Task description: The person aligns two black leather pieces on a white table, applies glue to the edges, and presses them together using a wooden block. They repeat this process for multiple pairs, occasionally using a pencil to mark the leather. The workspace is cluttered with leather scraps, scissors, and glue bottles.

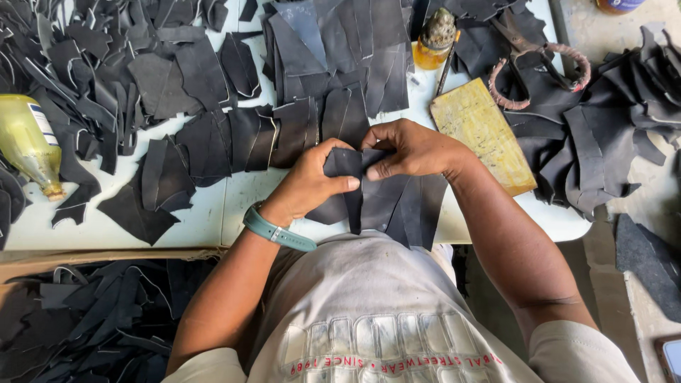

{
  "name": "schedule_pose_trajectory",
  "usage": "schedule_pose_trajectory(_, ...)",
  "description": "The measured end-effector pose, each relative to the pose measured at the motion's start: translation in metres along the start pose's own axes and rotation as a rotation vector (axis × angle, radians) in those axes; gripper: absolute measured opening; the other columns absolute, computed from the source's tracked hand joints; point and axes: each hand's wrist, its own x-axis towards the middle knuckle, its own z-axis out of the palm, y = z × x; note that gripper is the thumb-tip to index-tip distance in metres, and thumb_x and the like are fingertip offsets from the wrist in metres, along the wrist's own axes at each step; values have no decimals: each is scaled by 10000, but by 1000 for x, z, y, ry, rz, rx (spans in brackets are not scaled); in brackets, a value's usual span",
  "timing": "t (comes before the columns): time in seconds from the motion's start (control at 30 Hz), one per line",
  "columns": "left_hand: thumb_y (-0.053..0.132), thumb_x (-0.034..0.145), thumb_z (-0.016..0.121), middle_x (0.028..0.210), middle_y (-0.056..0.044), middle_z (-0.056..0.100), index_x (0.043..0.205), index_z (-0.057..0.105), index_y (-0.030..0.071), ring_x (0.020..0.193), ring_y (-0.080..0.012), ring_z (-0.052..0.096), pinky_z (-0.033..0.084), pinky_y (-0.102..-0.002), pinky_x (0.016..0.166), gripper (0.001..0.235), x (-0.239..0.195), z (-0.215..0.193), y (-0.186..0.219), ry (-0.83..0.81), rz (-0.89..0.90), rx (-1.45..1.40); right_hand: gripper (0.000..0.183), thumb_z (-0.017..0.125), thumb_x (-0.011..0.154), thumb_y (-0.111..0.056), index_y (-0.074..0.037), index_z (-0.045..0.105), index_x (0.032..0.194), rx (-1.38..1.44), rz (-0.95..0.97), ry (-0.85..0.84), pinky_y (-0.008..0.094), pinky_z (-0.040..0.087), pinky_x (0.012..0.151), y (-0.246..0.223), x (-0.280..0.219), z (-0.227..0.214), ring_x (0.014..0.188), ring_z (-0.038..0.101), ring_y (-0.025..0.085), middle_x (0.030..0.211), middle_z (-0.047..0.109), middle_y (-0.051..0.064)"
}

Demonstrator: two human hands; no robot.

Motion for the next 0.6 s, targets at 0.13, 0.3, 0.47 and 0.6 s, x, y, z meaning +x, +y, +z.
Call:
schedule_pose_trajectory(0.13,67,807,800,932,-12,562,1246,624,49,879,-88,501,456,-255,767,473,6,-5,9,-72,-97,132,393,864,759,-85,-2,676,1095,-60,15,-77,260,508,753,3,-4,-6,848,621,84,911,706,8)
schedule_pose_trajectory(0.3,87,823,783,960,-15,558,1255,597,48,919,-94,503,449,-252,802,472,8,-5,19,-72,-64,177,376,866,761,-77,4,668,1071,23,-8,-72,257,507,748,-2,-5,-7,844,610,75,903,683,-4)
schedule_pose_trajectory(0.47,68,820,763,1156,-97,685,1239,603,23,1137,-181,637,479,-322,1007,451,6,2,18,57,59,328,399,891,734,-81,-4,662,1051,-194,52,107,278,484,685,-16,-11,4,766,584,97,818,667,30)
schedule_pose_trajectory(0.6,102,811,754,1212,-134,682,1252,577,22,1173,-227,663,501,-352,1033,482,4,1,20,87,47,363,383,881,731,-80,-5,660,1034,-204,71,123,268,506,684,-24,-11,7,747,600,90,803,693,28)
